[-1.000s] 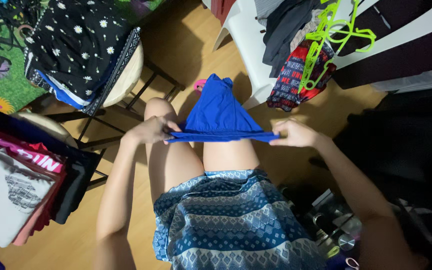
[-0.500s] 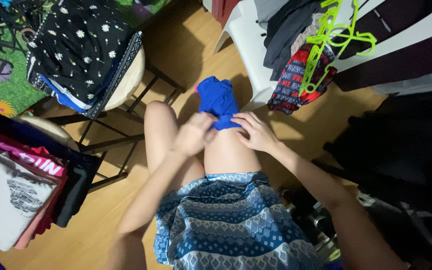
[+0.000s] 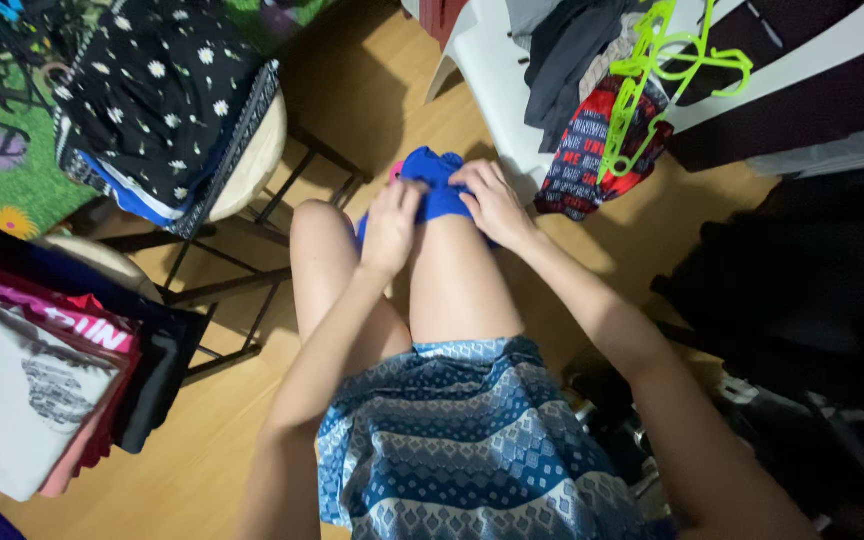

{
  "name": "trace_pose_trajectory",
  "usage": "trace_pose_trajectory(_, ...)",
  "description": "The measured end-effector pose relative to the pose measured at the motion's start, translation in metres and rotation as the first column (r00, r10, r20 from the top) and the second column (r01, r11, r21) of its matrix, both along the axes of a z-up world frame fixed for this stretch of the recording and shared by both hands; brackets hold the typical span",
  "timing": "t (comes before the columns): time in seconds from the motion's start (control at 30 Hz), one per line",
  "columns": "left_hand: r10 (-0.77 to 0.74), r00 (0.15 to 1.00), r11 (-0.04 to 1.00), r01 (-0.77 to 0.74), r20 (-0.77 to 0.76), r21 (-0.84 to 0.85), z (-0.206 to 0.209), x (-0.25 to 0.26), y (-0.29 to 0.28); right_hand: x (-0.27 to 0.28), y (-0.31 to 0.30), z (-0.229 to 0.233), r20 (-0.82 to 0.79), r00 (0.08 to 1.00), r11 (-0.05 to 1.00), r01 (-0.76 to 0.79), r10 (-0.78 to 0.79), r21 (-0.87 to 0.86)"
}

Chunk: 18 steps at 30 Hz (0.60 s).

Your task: The person folds and rolls various items of clothing, including shirts, shorts, and socks, by hand on their lap and places them into piles.

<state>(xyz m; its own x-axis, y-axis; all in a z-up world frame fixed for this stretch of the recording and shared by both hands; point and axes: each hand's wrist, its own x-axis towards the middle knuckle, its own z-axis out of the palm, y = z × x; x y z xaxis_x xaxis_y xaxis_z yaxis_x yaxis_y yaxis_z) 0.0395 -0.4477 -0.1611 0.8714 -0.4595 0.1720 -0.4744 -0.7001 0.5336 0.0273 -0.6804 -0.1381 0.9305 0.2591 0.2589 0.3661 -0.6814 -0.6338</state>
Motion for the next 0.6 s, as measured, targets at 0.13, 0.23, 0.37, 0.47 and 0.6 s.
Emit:
trace_pose_trajectory(0.13, -0.119, 0.965, 0.985, 0.144, 0.233, -0.097, 0.016, -0.014, -0.001, -0.012, 0.000, 0.019, 0.194, 0.969, 0.987, -0.143, 0.155, -0.072)
trace_pose_trajectory(0.23, -0.133, 0.963, 0.987, 0.151, 0.232, -0.058, 0.000, -0.010, -0.002, -0.016, 0.001, -0.007, 0.190, 0.971, 0.986, -0.126, 0.145, -0.107)
trace_pose_trajectory(0.37, -0.020, 1.000, 0.996, 0.018, 0.024, 0.091, -0.030, 0.029, -0.016, 0.016, 0.004, -0.050, -0.219, 0.971, 0.993, 0.105, -0.092, 0.048)
trace_pose_trajectory(0.47, 0.090, 0.995, 0.995, -0.087, -0.043, 0.056, -0.027, 0.057, -0.022, 0.044, 0.006, -0.053, -0.247, 0.964, 0.983, 0.137, -0.103, 0.125)
trace_pose_trajectory(0.6, -0.002, 0.997, 0.997, -0.003, 0.076, 0.072, -0.013, 0.062, -0.017, 0.042, 0.009, -0.026, 0.032, 0.990, 0.982, 0.139, -0.136, -0.128)
